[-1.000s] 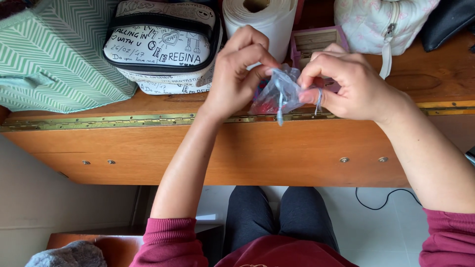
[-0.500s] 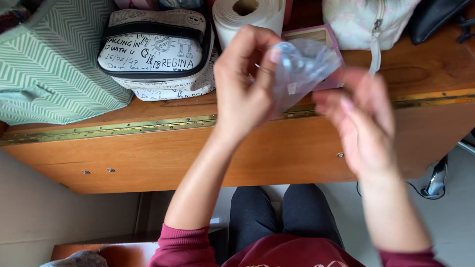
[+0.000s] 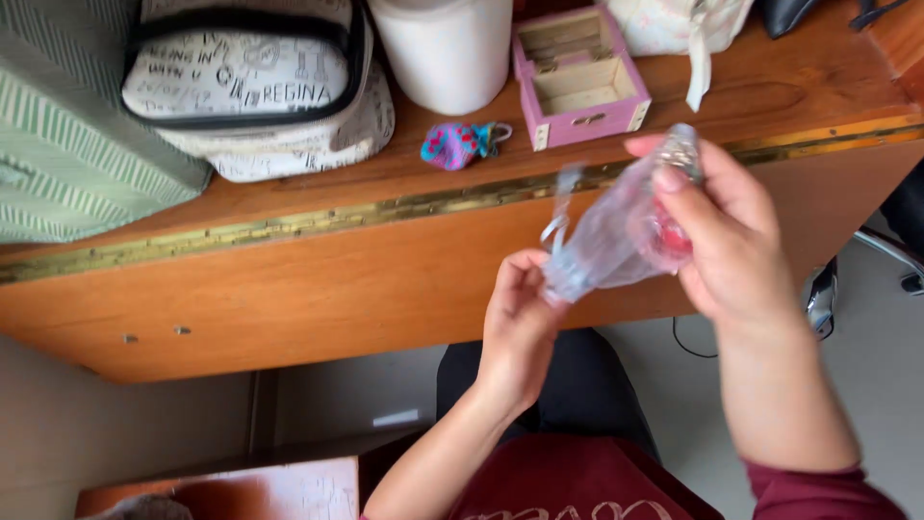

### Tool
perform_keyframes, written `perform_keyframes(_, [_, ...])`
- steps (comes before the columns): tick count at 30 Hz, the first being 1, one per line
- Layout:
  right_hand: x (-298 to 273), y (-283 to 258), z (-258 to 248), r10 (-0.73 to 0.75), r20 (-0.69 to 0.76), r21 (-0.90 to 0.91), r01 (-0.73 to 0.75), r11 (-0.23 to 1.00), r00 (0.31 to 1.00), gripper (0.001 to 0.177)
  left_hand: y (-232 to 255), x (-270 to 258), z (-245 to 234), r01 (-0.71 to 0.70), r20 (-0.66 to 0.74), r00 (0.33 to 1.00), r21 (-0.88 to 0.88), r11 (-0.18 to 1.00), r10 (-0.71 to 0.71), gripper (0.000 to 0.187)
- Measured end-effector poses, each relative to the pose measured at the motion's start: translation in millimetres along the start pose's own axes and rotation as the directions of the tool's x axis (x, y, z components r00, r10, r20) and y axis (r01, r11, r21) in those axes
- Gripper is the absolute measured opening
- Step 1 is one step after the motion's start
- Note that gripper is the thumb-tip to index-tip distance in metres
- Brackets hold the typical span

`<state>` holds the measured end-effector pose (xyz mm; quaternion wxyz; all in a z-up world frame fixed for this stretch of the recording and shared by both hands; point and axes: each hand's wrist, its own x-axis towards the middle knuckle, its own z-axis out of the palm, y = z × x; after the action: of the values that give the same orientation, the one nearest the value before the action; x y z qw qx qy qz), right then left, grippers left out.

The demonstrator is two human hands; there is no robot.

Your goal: Opening a desk compartment to organize jewelry and accessories into small bags and boxes.

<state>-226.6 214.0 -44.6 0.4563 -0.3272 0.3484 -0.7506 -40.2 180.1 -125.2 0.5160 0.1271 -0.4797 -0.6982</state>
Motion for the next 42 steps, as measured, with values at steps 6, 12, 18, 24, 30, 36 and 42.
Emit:
perform_keyframes(6, [12.2, -24.0, 62.1, 0.078, 0.425, -0.771, 0.315, 0.554, 0.902, 0.019, -2.5, 5.5, 3.5, 0.322, 0.115, 0.921, -0.762, 0.562, -0.372, 0.052])
perform_keyframes(12, [18.0, -28.0, 74.3, -0.021, 0.620, -0.774, 0.616, 0.150, 0.784, 0.016, -15.2, 1.6, 4.5, 0.319, 0.162, 0.897, -0.881, 0.349, -0.411, 0.061])
perform_keyframes(18, [9.7, -37.0, 71.2, -0.122, 0.612, -0.753, 0.623, 0.211, 0.781, 0.019, -14.1, -5.9, 1.6, 0.281, 0.169, 0.894, -0.933, 0.226, -0.414, 0.057])
perform_keyframes(24, [10.5, -36.2, 81.6, -0.087, 0.696, -0.676, 0.692, 0.254, 0.713, 0.020, 7.9, -4.1, 5.2, 0.278, 0.188, 0.913, -0.936, 0.217, -0.361, 0.056])
perform_keyframes(30, [17.4, -27.9, 56.1, -0.068, 0.685, -0.698, 0.680, 0.223, 0.725, 0.025, 12.0, -11.1, 0.3, 0.299, 0.194, 0.917, -0.913, 0.279, -0.348, 0.052])
perform_keyframes(36, [32.6, -15.0, -24.6, -0.109, 0.521, -0.757, 0.517, 0.399, 0.847, 0.042, 18.2, -6.3, 2.7, 0.283, 0.155, 0.890, -0.925, 0.254, -0.428, 0.044])
perform_keyframes(42, [59.4, -7.6, -86.3, -0.095, 0.370, -0.826, 0.375, 0.421, 0.924, 0.051, 21.0, -2.1, 1.0, 0.307, 0.141, 0.897, -0.882, 0.359, -0.420, 0.052])
